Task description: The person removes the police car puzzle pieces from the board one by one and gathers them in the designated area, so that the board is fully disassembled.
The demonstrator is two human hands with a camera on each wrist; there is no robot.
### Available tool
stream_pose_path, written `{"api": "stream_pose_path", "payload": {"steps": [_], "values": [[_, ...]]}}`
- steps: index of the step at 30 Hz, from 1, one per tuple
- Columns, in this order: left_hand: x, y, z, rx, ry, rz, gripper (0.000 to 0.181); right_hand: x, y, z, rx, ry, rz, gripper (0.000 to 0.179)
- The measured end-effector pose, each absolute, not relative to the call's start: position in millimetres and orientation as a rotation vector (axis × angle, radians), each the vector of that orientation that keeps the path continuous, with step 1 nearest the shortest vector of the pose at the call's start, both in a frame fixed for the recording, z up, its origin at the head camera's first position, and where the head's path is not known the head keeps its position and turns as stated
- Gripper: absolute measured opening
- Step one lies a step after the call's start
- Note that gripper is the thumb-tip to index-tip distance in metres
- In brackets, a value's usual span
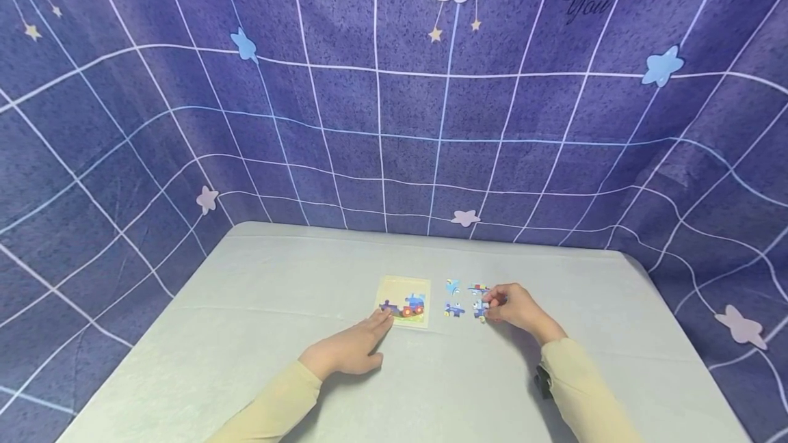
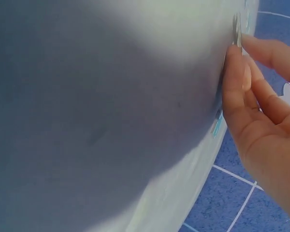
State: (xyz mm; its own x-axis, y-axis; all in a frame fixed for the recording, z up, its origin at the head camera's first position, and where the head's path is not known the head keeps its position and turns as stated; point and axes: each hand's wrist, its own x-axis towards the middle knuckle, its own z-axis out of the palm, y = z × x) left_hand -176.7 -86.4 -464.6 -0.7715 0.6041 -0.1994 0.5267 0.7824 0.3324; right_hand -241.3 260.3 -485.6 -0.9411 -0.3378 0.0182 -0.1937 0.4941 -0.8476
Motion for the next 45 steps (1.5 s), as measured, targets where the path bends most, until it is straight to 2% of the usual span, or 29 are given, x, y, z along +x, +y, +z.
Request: {"api": "stream_pose_path", "payload": {"steps": [16, 26, 31, 45], "values": [[-176.8, -86.5, -462.9, 0.861, 2.672, 0.362, 0.067, -239.2, 254.2, -477.2, -0.484, 2.646, -1.370, 0.019], [-178.2, -88.0, -465.3, 0.863, 2.682, 0.344, 0.069, -255.0, 192.3, -470.8, -0.656, 2.600, -1.406, 0.034], [-177.4, -86.3, -465.3, 0.857, 2.675, 0.339, 0.069, -260.3, 163.2, -477.6, -0.698, 2.579, -1.357, 0.034], [-178.6, -85.8, -467.3, 0.849, 2.675, 0.343, 0.069, -267.5, 143.6, -487.7, -0.789, 2.615, -1.220, 0.038]]}}
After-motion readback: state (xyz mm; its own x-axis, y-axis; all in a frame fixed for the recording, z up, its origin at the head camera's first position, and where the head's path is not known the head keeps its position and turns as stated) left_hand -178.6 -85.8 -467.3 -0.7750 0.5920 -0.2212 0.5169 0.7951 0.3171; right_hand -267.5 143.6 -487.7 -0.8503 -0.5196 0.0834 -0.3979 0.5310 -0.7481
